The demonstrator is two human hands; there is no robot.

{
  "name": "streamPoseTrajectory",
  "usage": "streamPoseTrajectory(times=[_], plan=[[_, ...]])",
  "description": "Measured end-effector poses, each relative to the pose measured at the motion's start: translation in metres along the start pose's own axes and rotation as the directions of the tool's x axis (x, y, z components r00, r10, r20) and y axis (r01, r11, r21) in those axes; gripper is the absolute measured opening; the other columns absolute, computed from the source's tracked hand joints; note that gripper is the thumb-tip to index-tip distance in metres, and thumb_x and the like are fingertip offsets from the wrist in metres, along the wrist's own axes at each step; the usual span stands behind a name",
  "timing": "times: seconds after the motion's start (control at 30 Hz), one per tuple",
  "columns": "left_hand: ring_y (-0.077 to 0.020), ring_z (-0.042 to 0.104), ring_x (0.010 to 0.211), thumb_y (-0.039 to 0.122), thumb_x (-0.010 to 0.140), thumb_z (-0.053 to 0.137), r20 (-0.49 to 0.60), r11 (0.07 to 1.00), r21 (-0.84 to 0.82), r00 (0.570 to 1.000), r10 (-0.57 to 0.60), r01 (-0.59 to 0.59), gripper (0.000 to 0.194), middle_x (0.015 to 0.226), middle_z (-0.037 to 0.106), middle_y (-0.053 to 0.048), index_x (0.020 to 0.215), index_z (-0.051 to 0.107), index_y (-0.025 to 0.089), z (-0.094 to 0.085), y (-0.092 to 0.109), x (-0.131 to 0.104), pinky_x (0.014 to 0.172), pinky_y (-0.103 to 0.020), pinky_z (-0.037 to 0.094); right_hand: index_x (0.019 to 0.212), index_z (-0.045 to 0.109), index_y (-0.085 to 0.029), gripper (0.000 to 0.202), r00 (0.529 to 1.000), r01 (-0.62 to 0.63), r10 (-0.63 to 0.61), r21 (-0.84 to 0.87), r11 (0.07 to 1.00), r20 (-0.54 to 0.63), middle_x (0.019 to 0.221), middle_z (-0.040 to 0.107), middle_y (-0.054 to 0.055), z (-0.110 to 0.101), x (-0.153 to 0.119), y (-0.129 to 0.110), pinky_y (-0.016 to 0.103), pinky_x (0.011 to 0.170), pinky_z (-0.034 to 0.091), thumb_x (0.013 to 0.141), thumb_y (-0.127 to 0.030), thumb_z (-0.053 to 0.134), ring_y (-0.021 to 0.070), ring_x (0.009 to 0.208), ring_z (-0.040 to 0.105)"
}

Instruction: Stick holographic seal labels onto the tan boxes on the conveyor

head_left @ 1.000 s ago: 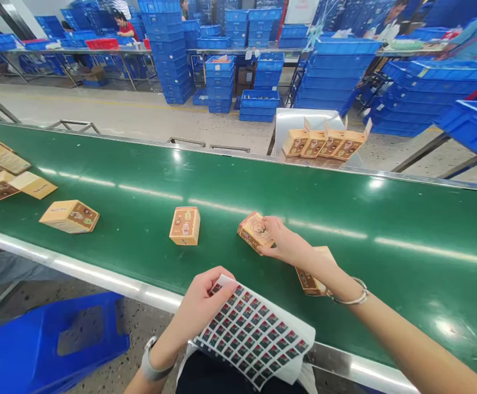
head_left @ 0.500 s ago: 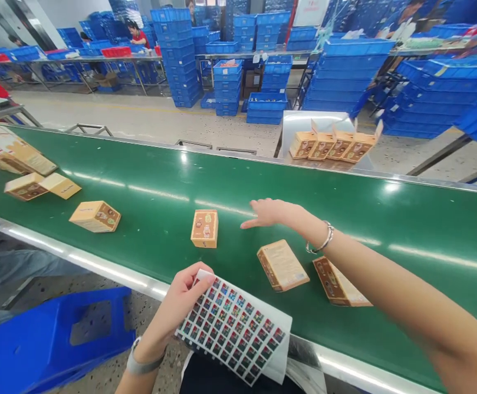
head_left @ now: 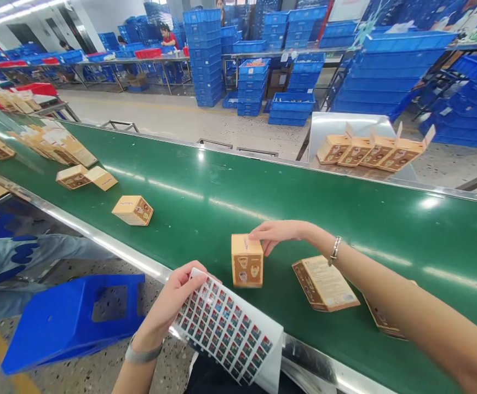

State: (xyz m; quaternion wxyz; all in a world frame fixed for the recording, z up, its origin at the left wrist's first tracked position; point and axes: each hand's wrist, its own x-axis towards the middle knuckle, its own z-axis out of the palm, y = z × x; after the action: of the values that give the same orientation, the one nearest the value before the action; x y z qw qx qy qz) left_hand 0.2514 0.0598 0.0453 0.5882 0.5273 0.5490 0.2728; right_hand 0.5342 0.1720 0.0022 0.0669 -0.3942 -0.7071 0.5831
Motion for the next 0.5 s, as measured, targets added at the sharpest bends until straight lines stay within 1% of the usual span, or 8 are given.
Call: streamPoseTrajectory(times=[0.03, 0.1, 0.17, 0.23, 0.33, 0.4, 0.47, 0.5], plan=[[-0.0149, 0.057, 0.065, 0.055, 0.076, 0.07, 0.032, 1.0, 0.02, 0.999, -0.003, 0.002, 0.04, 0.077, 0.067, -0.004, 0.079, 0.062, 0.016, 0.001, 0.001, 0.002, 0.061, -0.023, 0.045, 0.116, 0.067, -0.019, 0.053, 0.998, -0.048, 0.046, -0.035, 0.998, -0.049, 0.11, 0.072, 0.008, -0.002, -0.003, 0.0, 0.031, 0.079, 0.057, 0.089, -0.061, 0.049, 0.02, 0.087, 0.071], [-0.0191, 0.064, 0.081, 0.052, 0.079, 0.07, 0.104, 0.998, 0.059, 0.995, 0.009, -0.015, 0.036, 0.101, 0.072, -0.01, 0.08, 0.065, 0.016, 0.005, 0.002, 0.008, 0.071, -0.027, 0.049, 0.116, 0.067, -0.017, 0.047, 0.962, -0.151, 0.109, -0.156, 0.976, -0.249, 0.107, 0.072, 0.01, 0.0, -0.009, 0.001, 0.034, 0.081, 0.055, 0.09, -0.054, 0.053, 0.0229, 0.088, 0.07], [-0.0254, 0.064, 0.108, 0.048, 0.081, 0.07, 0.188, 0.996, 0.073, 0.982, 0.028, -0.042, 0.032, 0.131, 0.063, -0.012, 0.076, 0.065, 0.017, 0.011, 0.001, 0.014, 0.088, -0.032, 0.049, 0.124, 0.061, -0.014, 0.051, 0.904, -0.217, 0.118, -0.202, 0.955, -0.411, 0.108, 0.071, 0.014, 0.011, -0.024, 0.003, 0.038, 0.086, 0.052, 0.092, -0.052, 0.049, 0.0268, 0.094, 0.068], [-0.0299, 0.056, 0.126, 0.047, 0.082, 0.07, 0.29, 0.997, 0.07, 0.957, 0.013, -0.035, 0.03, 0.147, 0.051, -0.011, 0.075, 0.064, 0.017, 0.017, -0.004, 0.019, 0.1, -0.038, 0.045, 0.138, 0.049, -0.014, 0.059, 0.868, -0.198, 0.081, -0.192, 0.961, -0.49, 0.118, 0.068, 0.015, 0.033, -0.049, 0.007, 0.04, 0.088, 0.052, 0.095, -0.053, 0.042, 0.0271, 0.098, 0.068], [-0.0336, 0.057, 0.126, 0.047, 0.081, 0.071, 0.4, 0.998, 0.064, 0.916, -0.034, 0.009, 0.032, 0.149, 0.048, -0.013, 0.076, 0.064, 0.017, 0.024, -0.012, 0.024, 0.098, -0.042, 0.046, 0.154, 0.025, -0.02, 0.079, 0.897, -0.052, -0.076, -0.275, 0.96, -0.435, 0.147, 0.049, 0.014, 0.075, -0.089, 0.015, 0.039, 0.094, 0.052, 0.085, -0.04, 0.058, 0.0275, 0.117, 0.061], [-0.0327, 0.062, 0.117, 0.049, 0.079, 0.073, 0.398, 0.998, 0.066, 0.917, -0.03, 0.004, 0.034, 0.142, 0.054, -0.016, 0.074, 0.063, 0.016, 0.023, -0.014, 0.028, 0.091, -0.039, 0.05, 0.156, 0.019, -0.026, 0.096, 0.908, 0.074, -0.248, -0.451, 0.889, -0.339, 0.159, 0.032, 0.01, 0.098, -0.103, 0.018, 0.044, 0.108, 0.042, 0.073, -0.018, 0.065, 0.0311, 0.14, 0.04], [-0.0252, 0.069, 0.095, 0.05, 0.077, 0.074, 0.322, 0.998, 0.065, 0.947, 0.0, -0.023, 0.038, 0.127, 0.065, -0.016, 0.072, 0.061, 0.015, 0.017, -0.011, 0.03, 0.079, -0.032, 0.052, 0.154, 0.027, -0.026, 0.097, 0.901, 0.159, -0.363, -0.596, 0.787, -0.239, 0.158, 0.035, 0.009, 0.109, -0.104, 0.015, 0.049, 0.113, 0.035, 0.067, -0.005, 0.062, 0.0313, 0.145, 0.031], [-0.0199, 0.068, 0.081, 0.05, 0.076, 0.074, 0.27, 0.998, 0.06, 0.963, 0.018, -0.035, 0.039, 0.118, 0.07, -0.015, 0.072, 0.059, 0.015, 0.012, -0.008, 0.031, 0.071, -0.028, 0.051, 0.151, 0.034, -0.024, 0.091, 0.906, 0.16, -0.367, -0.63, 0.76, -0.213, 0.152, 0.043, 0.012, 0.109, -0.101, 0.011, 0.049, 0.111, 0.038, 0.066, -0.003, 0.061, 0.0315, 0.141, 0.038]])
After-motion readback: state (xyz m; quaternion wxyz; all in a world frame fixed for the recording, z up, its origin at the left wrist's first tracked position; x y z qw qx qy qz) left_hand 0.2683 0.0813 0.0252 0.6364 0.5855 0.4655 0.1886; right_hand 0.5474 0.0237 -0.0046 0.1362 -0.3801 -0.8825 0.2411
